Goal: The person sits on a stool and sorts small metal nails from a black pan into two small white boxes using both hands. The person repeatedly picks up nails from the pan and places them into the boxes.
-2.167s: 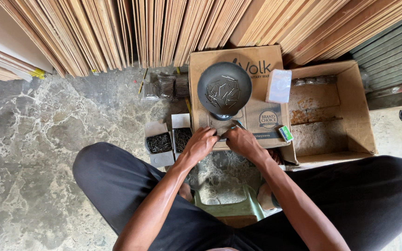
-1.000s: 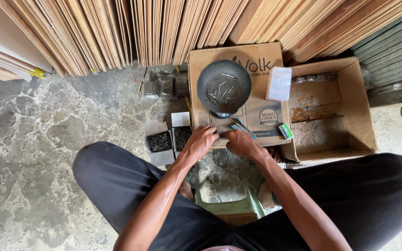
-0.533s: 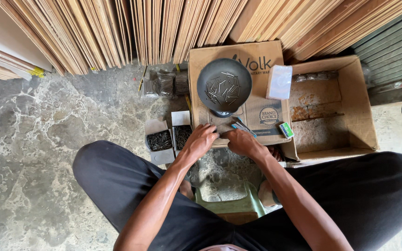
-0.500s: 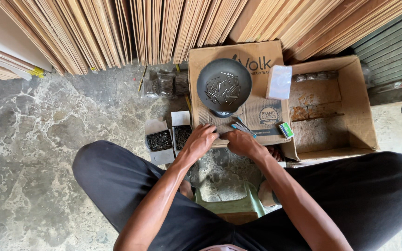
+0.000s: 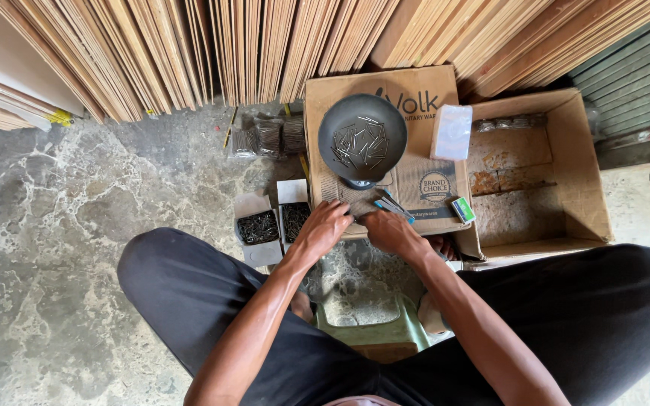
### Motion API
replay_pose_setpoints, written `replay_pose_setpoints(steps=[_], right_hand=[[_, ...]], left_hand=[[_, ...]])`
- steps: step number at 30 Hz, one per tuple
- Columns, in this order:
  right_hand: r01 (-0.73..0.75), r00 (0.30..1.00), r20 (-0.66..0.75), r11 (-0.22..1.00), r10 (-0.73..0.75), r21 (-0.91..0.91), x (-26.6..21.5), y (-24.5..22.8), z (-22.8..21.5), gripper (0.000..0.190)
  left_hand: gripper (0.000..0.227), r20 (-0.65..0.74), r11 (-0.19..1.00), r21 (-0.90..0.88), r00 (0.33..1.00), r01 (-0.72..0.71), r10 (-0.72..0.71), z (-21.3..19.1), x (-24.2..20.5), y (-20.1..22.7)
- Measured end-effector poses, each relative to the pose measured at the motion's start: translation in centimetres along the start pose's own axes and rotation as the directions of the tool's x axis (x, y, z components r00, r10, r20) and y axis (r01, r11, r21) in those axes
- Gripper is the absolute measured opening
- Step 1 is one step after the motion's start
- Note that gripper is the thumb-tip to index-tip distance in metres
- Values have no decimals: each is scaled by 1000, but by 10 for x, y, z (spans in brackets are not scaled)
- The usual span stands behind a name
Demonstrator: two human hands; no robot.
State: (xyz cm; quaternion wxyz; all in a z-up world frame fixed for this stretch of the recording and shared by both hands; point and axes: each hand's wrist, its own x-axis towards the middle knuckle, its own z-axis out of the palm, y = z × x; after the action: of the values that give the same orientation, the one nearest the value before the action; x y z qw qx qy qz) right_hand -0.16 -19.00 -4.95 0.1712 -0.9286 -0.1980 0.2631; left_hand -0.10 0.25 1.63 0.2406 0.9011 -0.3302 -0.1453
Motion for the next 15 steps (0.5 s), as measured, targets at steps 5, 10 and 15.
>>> replay_pose_setpoints(steps=[5,10,15], right_hand=[[1,1000,30,999,-2,41,1,-3,-3,17],[-7,998,61,999,4,40,-7,-14,-16,18],[-7,998,55,997,3,82,-13,-30,-38,18]], left_hand=[[26,38,997,-17,997,71,-70,21,5,-15],[23,34,997,83,999,6,-9,6,2,-5],[24,56,997,50,997,56,-59,11,4,-7]])
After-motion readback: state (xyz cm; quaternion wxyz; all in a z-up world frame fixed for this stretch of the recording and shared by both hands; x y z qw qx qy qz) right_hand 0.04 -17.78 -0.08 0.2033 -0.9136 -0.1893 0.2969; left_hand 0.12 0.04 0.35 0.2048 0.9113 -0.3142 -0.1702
